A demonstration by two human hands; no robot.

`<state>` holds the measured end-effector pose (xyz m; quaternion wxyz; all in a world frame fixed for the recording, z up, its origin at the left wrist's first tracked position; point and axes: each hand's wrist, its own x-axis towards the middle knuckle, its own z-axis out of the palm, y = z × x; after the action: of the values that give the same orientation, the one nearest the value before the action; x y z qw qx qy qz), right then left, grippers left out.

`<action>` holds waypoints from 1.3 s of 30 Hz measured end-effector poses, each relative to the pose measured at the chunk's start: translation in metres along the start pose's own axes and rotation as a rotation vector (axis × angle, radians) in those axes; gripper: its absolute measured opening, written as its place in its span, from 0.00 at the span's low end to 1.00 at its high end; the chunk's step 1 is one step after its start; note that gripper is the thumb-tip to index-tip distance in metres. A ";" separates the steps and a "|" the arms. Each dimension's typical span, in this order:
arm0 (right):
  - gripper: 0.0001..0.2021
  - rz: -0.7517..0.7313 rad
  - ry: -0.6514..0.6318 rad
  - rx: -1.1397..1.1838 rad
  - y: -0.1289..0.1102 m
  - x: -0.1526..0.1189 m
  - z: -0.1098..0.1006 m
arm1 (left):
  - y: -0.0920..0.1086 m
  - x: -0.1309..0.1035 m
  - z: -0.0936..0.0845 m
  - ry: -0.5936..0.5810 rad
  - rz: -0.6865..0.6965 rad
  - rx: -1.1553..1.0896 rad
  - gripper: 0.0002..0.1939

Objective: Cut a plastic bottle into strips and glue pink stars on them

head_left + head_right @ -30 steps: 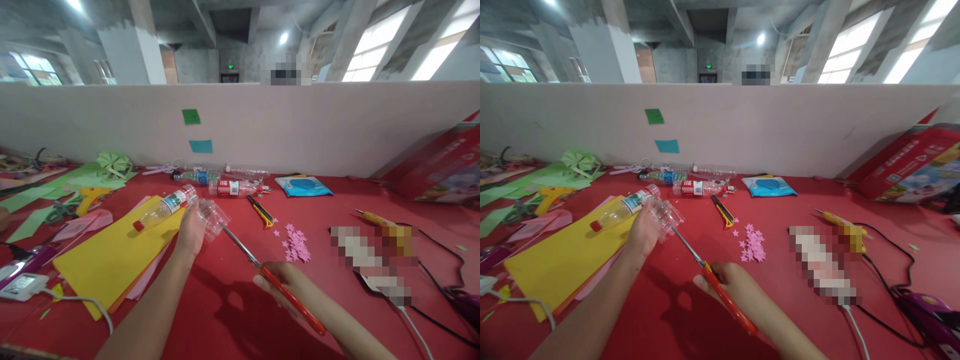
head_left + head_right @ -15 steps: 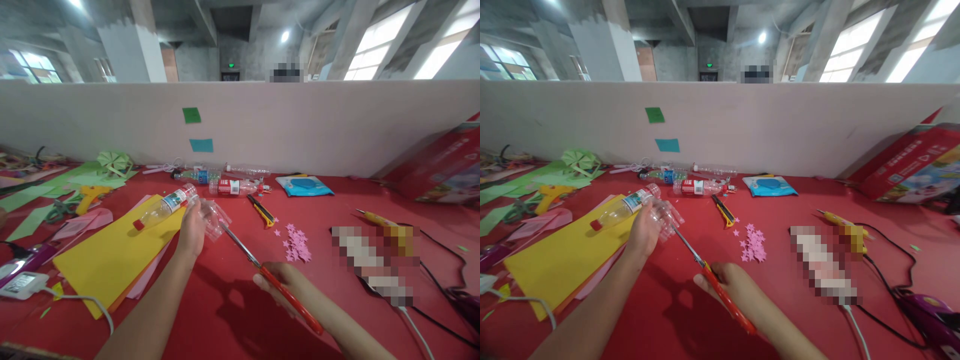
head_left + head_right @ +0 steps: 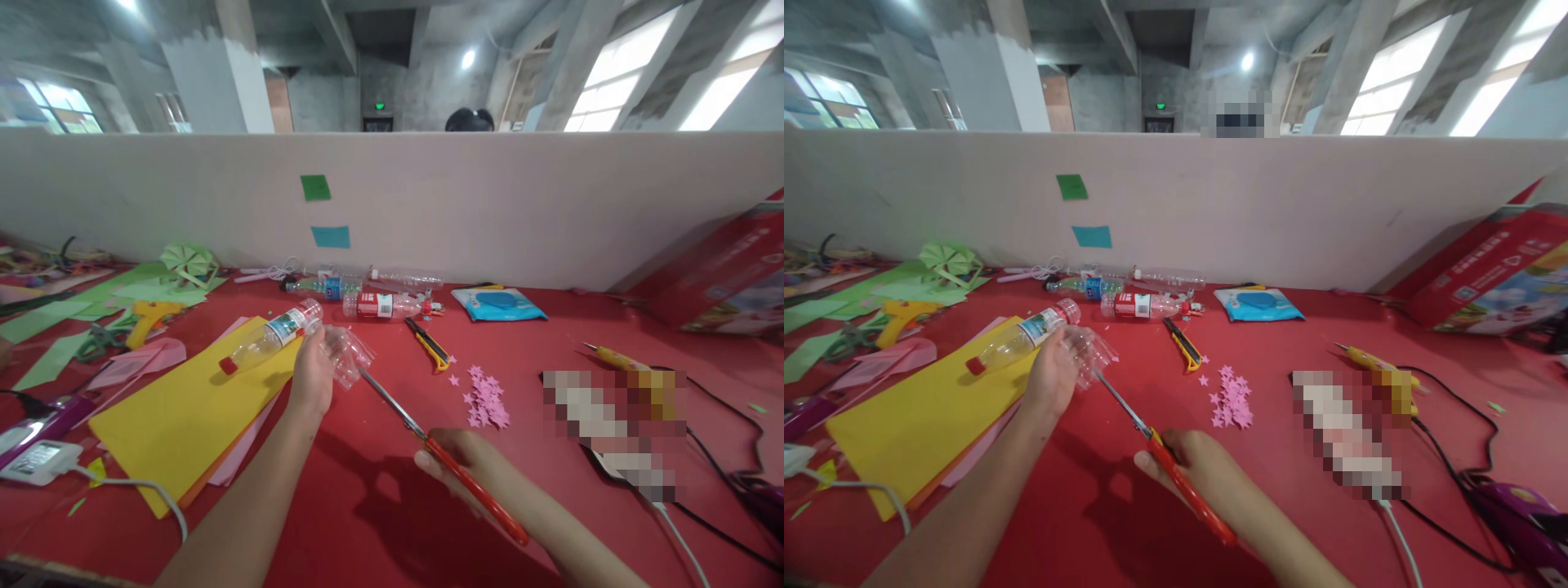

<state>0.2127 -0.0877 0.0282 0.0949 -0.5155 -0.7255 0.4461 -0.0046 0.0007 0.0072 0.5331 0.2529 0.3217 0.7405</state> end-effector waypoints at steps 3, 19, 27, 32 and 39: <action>0.21 0.006 -0.010 0.040 -0.002 -0.001 0.000 | -0.002 -0.001 0.000 -0.010 0.009 0.007 0.09; 0.20 0.052 0.004 0.114 -0.004 -0.003 0.002 | -0.009 -0.004 -0.001 -0.042 0.001 0.054 0.11; 0.20 0.059 -0.002 0.135 -0.006 -0.004 0.002 | -0.008 -0.006 0.002 -0.023 0.010 0.069 0.12; 0.19 0.066 0.010 0.150 -0.005 -0.002 0.004 | -0.007 -0.006 0.002 -0.010 0.024 0.066 0.11; 0.20 0.105 -0.024 0.177 -0.005 0.001 0.006 | -0.007 -0.003 0.001 -0.004 0.028 0.047 0.10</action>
<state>0.2054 -0.0902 0.0284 0.1078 -0.5368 -0.6562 0.5192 0.0015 -0.0006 0.0032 0.5171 0.2712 0.3344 0.7398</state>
